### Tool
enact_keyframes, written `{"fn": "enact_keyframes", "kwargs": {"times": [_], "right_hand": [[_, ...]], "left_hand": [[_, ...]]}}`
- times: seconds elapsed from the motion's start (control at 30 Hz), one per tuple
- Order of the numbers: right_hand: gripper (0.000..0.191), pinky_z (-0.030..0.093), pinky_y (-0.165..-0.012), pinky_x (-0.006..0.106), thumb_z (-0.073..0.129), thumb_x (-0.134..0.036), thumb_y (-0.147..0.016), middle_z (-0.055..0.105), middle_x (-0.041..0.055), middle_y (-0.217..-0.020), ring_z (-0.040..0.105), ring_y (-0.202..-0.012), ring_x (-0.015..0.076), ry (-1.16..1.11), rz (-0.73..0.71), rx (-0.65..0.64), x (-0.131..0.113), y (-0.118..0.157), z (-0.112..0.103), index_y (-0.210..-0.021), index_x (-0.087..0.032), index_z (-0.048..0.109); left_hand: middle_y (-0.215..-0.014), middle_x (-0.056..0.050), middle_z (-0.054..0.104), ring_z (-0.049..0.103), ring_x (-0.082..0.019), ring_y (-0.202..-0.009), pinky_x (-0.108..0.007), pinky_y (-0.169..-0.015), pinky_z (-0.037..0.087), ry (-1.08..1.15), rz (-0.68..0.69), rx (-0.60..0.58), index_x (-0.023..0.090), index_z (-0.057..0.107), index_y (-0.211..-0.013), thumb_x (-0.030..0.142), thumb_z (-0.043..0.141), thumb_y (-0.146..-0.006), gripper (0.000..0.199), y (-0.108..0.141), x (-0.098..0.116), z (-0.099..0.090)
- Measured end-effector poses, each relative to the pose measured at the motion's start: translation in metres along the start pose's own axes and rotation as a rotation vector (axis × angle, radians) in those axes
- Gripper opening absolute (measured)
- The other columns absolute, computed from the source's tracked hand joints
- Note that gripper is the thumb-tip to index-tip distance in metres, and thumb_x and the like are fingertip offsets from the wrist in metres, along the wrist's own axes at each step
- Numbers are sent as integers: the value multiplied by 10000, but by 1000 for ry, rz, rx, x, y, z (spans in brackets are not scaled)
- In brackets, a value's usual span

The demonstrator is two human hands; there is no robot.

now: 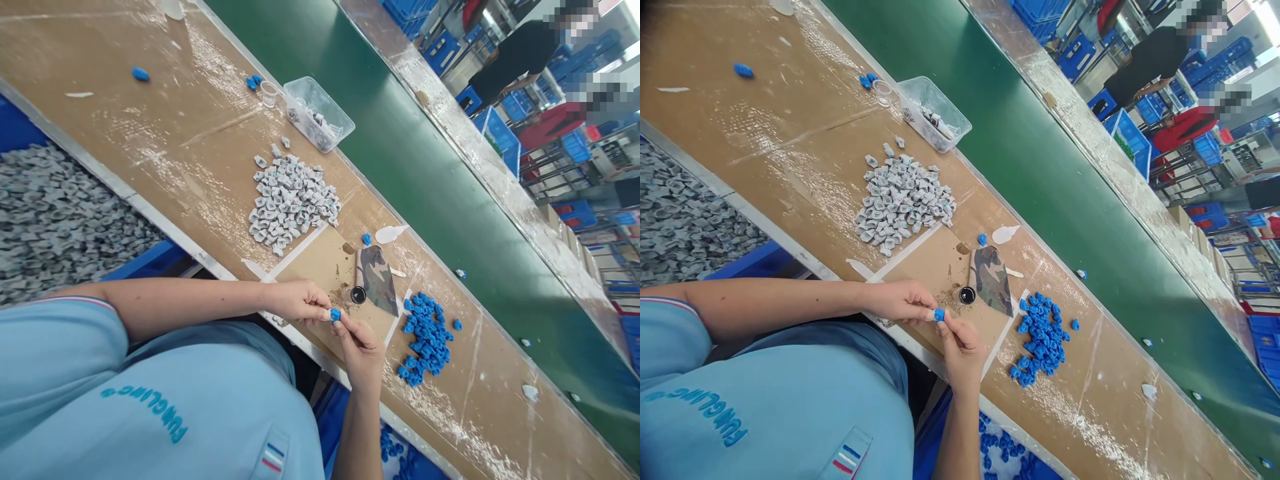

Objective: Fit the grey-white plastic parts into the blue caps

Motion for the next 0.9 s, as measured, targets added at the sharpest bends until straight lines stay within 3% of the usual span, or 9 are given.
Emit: {"fn": "enact_keyframes", "kwargs": {"times": [0.17, 0.37, 0.47, 0.67, 0.9], "right_hand": [[189, 571, -653, 273, 646, -159, -797, 723, 30, -807, 674, -726, 151, 174, -239, 134, -6, 5, 0, -952, -244, 714], [383, 592, -755, 280, 603, -50, -819, 702, 57, -997, 682, -870, 152, 349, -554, 202, -1, 19, 6, -1145, -249, 631], [457, 595, -778, 311, 627, -30, -797, 680, 71, -1024, 669, -907, 168, 359, -601, 208, 5, 23, 11, -1203, -238, 594], [510, 603, -735, 334, 645, 12, -761, 672, 80, -1017, 666, -879, 187, 338, -679, 227, 10, 30, 13, -1214, -213, 588], [532, 598, -735, 322, 641, 38, -747, 674, 67, -1010, 667, -886, 183, 305, -681, 202, 12, 29, 14, -1210, -218, 590]], "left_hand": [[-655, -6, 614, 559, -84, -565, -157, -560, 455, 25, 84, 104, 127, 673, -938, 358, 598, -821, 269, 3, 2, -2], [-947, -82, 692, 630, -150, -845, -197, -747, 483, 8, 269, 107, 111, 659, -1058, 264, 644, -792, 307, 5, 6, -3], [-947, -90, 695, 631, -151, -845, -203, -762, 475, -104, 313, 152, 117, 665, -1042, 257, 618, -821, 265, 5, 6, -4], [-927, -124, 680, 614, -164, -862, -221, -796, 457, -338, 544, 169, 129, 641, -1068, 267, 527, -893, 250, 9, 5, 1], [-879, -120, 668, 604, -159, -832, -212, -771, 450, -402, 534, 172, 127, 637, -1043, 267, 497, -907, 240, 10, 2, 4]]}}
Point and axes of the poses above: each hand's wrist, its own y-axis away from the middle knuckle, its own z-axis out of the palm, x = y × z, the point moved 3 cm from there along -y, towards the middle knuckle
